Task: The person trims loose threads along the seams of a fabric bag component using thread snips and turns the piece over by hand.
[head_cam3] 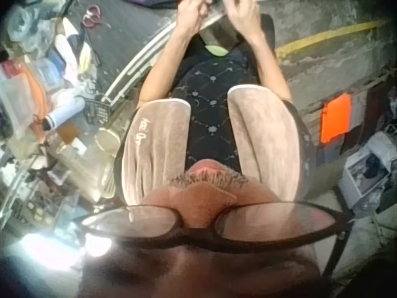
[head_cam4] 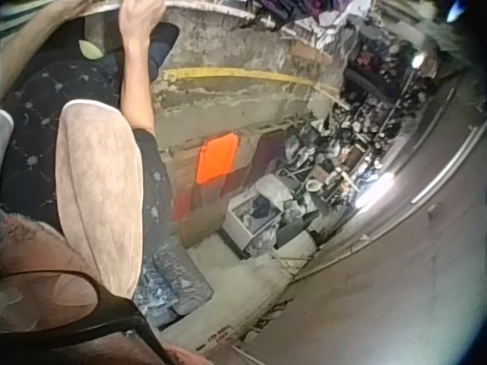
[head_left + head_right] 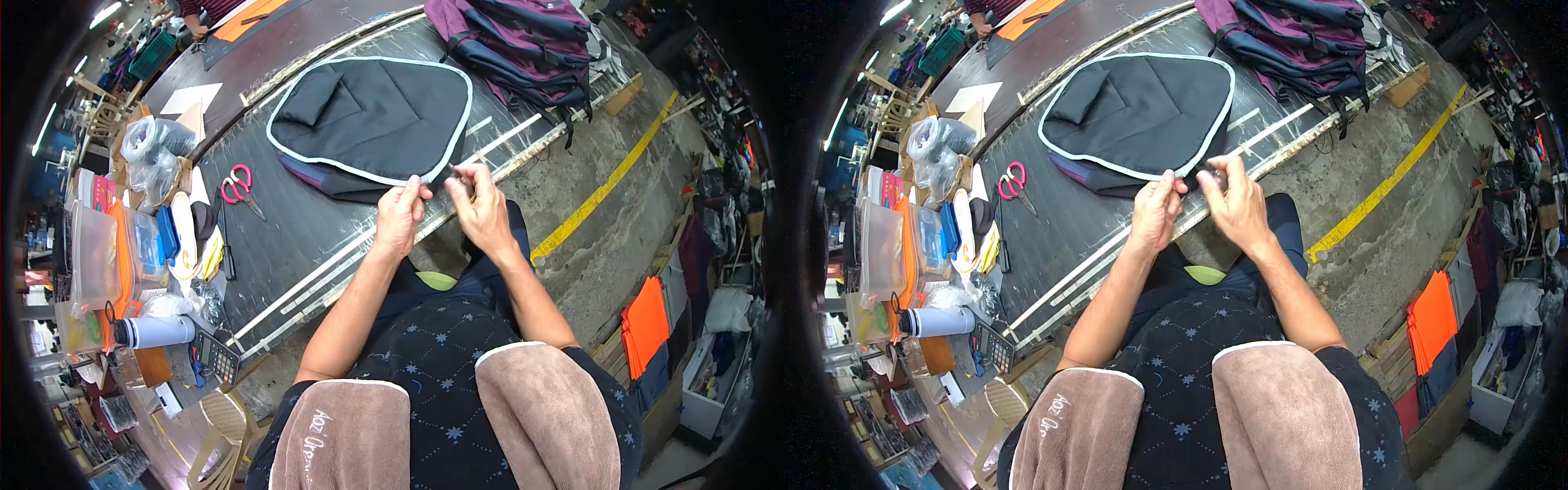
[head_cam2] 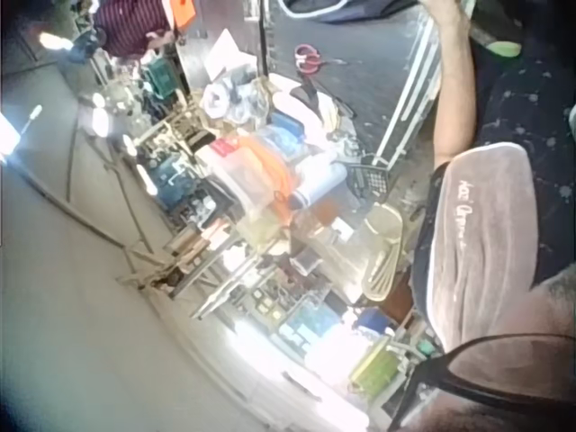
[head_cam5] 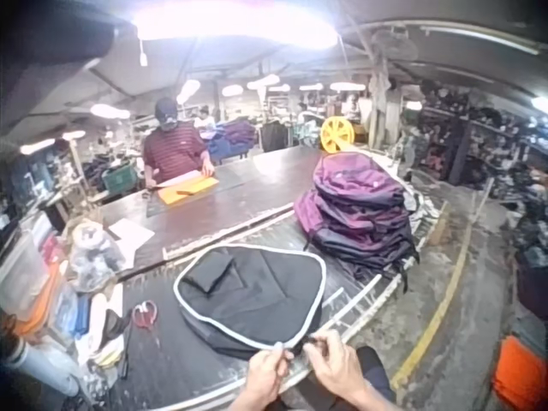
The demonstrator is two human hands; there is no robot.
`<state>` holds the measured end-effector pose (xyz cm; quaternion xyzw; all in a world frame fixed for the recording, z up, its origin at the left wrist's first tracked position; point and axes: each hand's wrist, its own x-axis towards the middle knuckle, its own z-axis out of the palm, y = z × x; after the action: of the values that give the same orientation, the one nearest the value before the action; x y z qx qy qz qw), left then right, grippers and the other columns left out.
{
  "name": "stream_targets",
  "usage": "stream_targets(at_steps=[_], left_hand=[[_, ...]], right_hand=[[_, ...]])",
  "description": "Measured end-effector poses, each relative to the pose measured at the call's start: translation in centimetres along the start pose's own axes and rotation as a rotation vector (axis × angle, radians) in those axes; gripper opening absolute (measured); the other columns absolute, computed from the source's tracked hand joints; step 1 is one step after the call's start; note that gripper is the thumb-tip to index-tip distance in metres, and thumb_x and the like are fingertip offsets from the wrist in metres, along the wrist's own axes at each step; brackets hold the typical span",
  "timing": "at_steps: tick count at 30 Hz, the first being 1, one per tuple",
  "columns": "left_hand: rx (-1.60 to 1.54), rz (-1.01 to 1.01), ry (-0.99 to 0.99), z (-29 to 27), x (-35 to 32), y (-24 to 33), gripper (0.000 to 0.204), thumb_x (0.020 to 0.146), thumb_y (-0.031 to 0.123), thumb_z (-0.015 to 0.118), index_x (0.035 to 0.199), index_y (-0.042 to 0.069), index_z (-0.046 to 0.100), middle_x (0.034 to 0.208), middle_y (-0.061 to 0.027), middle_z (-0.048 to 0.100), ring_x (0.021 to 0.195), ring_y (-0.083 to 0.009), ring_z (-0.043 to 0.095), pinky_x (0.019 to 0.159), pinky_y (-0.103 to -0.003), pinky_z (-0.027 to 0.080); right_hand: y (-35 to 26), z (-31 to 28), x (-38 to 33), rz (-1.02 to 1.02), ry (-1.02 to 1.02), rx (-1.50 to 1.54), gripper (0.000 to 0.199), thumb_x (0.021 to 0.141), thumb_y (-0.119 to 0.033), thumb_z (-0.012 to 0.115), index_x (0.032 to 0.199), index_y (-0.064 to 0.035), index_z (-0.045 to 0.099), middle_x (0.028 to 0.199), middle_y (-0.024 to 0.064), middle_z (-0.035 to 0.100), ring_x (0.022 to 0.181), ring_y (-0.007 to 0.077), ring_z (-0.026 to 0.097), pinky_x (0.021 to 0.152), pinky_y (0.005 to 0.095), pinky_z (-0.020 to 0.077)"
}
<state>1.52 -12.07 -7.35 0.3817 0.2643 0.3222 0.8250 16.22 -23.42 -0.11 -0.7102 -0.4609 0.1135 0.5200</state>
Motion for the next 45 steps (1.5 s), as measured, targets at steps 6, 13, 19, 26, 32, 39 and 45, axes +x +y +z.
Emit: stream_targets(at_steps=[6,13,19,26,32,39,45], left_hand=[[-0.144,-0.052,0.039,1.0,-0.2,-0.2,0.045,0.118,0.039,0.069,0.089,0.006,0.069,0.068,0.0035,0.054,0.059,-0.0077,0.043,0.060,-0.027,0.036],[-0.256,-0.112,-0.001,0.0,-0.2,-0.5,0.038,0.121,0.037,0.064,0.100,0.005,0.068,0.087,-0.0006,0.066,0.060,-0.0081,0.046,0.060,-0.027,0.036],[-0.298,-0.146,0.002,0.6,-0.4,-0.1,0.036,0.120,0.036,0.064,0.116,0.002,0.073,0.088,0.0009,0.067,0.059,-0.0072,0.046,0.059,-0.026,0.036],[-0.290,-0.144,0.016,0.4,-0.3,-0.4,0.037,0.120,0.037,0.064,0.118,0.001,0.074,0.088,0.0013,0.067,0.059,-0.0069,0.047,0.059,-0.026,0.036],[-0.257,-0.137,0.036,0.4,-0.4,-0.4,0.037,0.120,0.037,0.064,0.118,0.001,0.074,0.088,0.0008,0.067,0.059,-0.0071,0.048,0.059,-0.026,0.037],[0.080,-0.148,0.158,0.0,-1.5,1.0,0.039,0.117,0.038,0.068,0.105,0.002,0.078,0.078,0.0017,0.066,0.059,-0.0069,0.049,0.056,-0.026,0.036],[1.317,1.062,0.351,2.7,-3.2,4.8,0.015,0.091,0.009,0.084,0.105,0.012,0.081,0.101,-0.0032,0.072,0.094,-0.0240,0.067,0.090,-0.041,0.050]], right_hand=[[0.9,1.3,-1.6,-0.084,-0.002,-0.068,0.032,0.100,-0.024,0.087,0.119,-0.0038,0.071,0.093,0.0183,0.080,0.083,0.0373,0.081,0.072,0.0460,0.0622],[1.3,2.2,-1.2,-0.116,0.004,-0.074,0.032,0.100,-0.023,0.087,0.118,-0.0028,0.071,0.093,0.0184,0.080,0.083,0.0371,0.081,0.072,0.0458,0.0619],[1.0,2.3,-1.1,-0.099,0.044,-0.066,0.030,0.100,-0.023,0.088,0.116,-0.0027,0.071,0.094,0.0179,0.080,0.080,0.0357,0.080,0.069,0.0445,0.0615],[0.5,2.2,-1.0,-0.155,0.038,-0.157,0.024,0.101,-0.021,0.086,0.110,-0.0036,0.072,0.092,0.0165,0.079,0.078,0.0368,0.079,0.069,0.0455,0.0617],[1.0,2.3,-1.1,-0.228,0.017,-0.218,0.019,0.102,-0.017,0.084,0.108,-0.0046,0.072,0.091,0.0145,0.078,0.078,0.0384,0.077,0.069,0.0459,0.0611],[1.4,1.1,-1.6,-0.127,0.048,-0.163,0.024,0.103,-0.021,0.085,0.117,-0.0042,0.073,0.096,0.0147,0.080,0.082,0.0353,0.080,0.071,0.0443,0.0615],[3.2,0.4,-0.4,-0.096,0.070,0.068,0.035,0.104,-0.014,0.080,0.133,-0.0028,0.066,0.110,0.0178,0.080,0.100,0.0316,0.082,0.086,0.0413,0.0624]])
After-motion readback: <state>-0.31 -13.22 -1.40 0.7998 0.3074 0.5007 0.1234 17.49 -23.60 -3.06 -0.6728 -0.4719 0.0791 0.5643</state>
